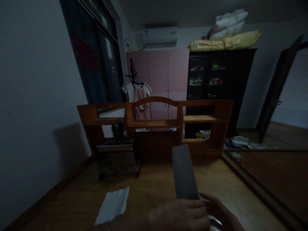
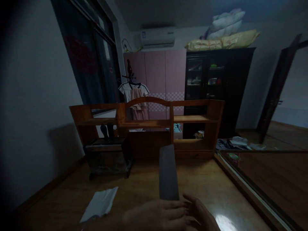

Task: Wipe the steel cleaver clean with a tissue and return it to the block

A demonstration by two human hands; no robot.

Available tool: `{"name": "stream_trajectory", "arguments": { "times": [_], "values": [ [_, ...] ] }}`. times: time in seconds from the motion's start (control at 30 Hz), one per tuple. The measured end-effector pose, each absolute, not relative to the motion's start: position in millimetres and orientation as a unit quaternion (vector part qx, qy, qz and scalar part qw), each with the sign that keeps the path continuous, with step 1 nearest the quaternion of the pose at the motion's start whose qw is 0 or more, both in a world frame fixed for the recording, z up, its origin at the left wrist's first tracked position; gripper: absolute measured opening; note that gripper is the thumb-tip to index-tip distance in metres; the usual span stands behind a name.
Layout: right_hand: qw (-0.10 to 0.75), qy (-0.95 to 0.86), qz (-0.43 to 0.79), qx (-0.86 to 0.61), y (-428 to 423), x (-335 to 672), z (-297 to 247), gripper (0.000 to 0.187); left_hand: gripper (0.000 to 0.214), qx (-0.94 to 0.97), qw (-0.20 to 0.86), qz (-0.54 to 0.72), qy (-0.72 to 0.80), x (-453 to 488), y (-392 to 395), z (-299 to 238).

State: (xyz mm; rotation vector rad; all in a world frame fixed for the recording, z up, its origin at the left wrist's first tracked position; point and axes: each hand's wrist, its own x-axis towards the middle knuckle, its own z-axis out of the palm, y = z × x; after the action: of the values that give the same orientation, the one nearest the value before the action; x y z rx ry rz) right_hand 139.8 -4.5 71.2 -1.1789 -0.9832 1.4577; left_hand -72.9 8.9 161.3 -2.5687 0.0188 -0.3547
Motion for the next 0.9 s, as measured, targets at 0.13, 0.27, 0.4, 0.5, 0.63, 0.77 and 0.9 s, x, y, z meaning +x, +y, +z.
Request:
{"name": "stream_trajectory", "arguments": {
  "times": [0.13,0.27,0.4,0.5,0.63,0.77,0.9],
  "values": [
    [0.508,-0.408,0.556,-0.516,9,113,85,0.049,0.021,-0.959,0.255,-0.122,0.007,-68,11,139],
    [0.539,-0.441,0.489,-0.525,15,97,98,0.047,0.021,-0.962,0.237,-0.140,-0.004,-63,15,128],
    [0.561,-0.430,0.505,-0.495,27,85,103,0.049,0.018,-0.959,0.244,-0.121,-0.074,-47,16,117],
    [0.562,-0.373,0.576,-0.461,40,81,101,0.064,0.018,-0.941,0.254,-0.162,-0.157,-44,12,105],
    [0.559,-0.360,0.612,-0.428,54,88,101,0.077,0.027,-0.934,0.118,-0.289,-0.176,-93,5,86],
    [0.548,-0.361,0.621,-0.429,61,92,110,0.080,0.034,-0.784,-0.011,-0.418,-0.459,-191,0,69],
    [0.529,-0.355,0.644,-0.424,67,83,117,0.076,0.025,-0.584,-0.061,-0.380,-0.715,-256,-4,65]
  ]
}}
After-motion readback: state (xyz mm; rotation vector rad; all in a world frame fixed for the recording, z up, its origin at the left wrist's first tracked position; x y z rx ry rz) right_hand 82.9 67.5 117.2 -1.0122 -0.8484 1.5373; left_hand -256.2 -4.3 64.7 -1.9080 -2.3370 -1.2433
